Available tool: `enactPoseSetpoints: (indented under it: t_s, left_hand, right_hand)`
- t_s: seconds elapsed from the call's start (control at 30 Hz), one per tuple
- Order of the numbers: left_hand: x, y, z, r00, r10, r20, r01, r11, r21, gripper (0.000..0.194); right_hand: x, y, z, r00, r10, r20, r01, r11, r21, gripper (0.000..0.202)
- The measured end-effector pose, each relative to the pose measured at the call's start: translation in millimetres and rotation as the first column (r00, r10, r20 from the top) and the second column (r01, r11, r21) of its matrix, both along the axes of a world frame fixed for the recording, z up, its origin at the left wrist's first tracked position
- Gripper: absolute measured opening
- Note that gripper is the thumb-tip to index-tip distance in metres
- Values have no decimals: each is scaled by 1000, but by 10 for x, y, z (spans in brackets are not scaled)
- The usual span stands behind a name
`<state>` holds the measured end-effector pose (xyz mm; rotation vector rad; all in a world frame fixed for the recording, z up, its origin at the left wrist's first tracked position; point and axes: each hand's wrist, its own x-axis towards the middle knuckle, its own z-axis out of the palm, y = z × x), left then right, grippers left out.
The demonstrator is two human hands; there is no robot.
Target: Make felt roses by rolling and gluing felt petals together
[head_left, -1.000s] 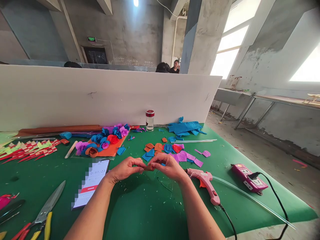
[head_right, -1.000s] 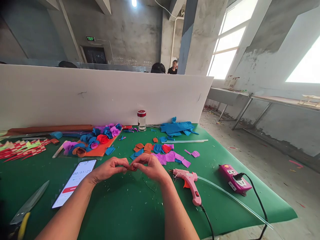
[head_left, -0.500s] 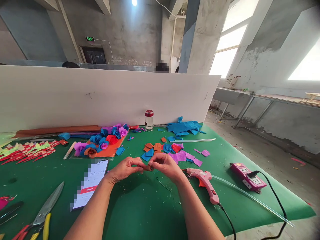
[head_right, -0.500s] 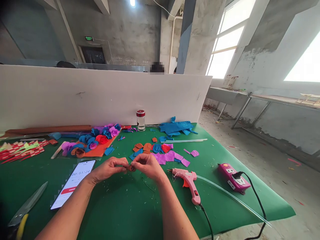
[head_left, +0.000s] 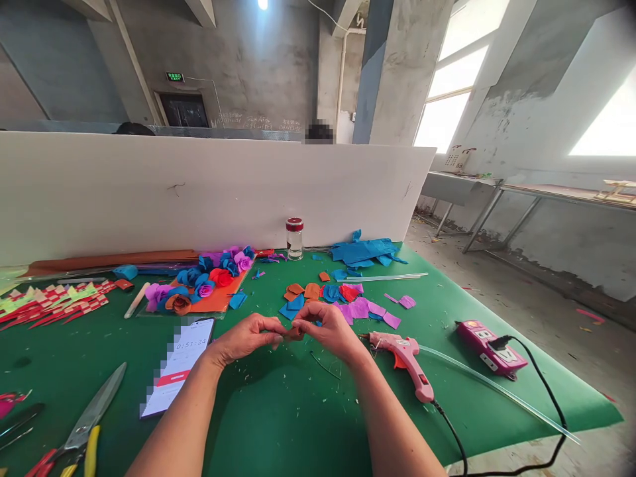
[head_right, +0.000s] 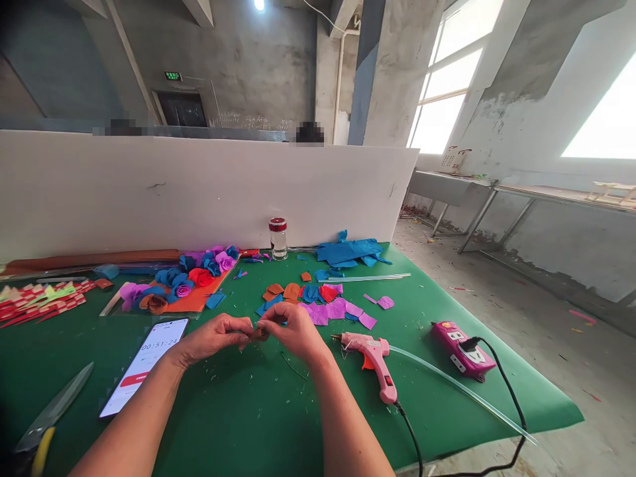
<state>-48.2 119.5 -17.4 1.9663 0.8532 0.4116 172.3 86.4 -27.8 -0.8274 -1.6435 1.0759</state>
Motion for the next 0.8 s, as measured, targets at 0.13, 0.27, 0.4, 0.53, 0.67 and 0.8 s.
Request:
enactPoseSetpoints:
  t_s: [0.13, 0.27, 0.4, 0.53, 0.67, 0.8]
  left_hand:
    - [-8, 2, -2, 1000, -12, 11, 12, 1000, -12, 27]
    - [-9, 4, -9, 1000, -17, 26, 17, 1000, -15, 28]
    - [-3, 0, -7, 999, -20, 30, 21, 1000, -23, 27]
    - [1, -1, -5, 999, -18, 32, 19, 999, -30, 26]
    - [13, 5, -8, 999, -10, 36, 10, 1000, -3, 24]
    - [24, 10, -9, 995, 28, 101, -32, 999, 42, 22]
  right_hand:
    - [17, -2, 2, 998, 37, 46, -39, 998, 40, 26]
    - [30, 7, -15, 996, 35, 79, -43, 994, 98, 26]
    - [20, 15, -31, 997, 19, 76, -25, 997, 71, 26]
    - [-5, 37, -56, 998, 2, 61, -3, 1000, 13, 27]
    - [-40, 50, -76, 999, 30, -31, -34, 987, -156, 34]
    - [-48, 24, -33, 981, 65, -182, -107, 968, -228, 43]
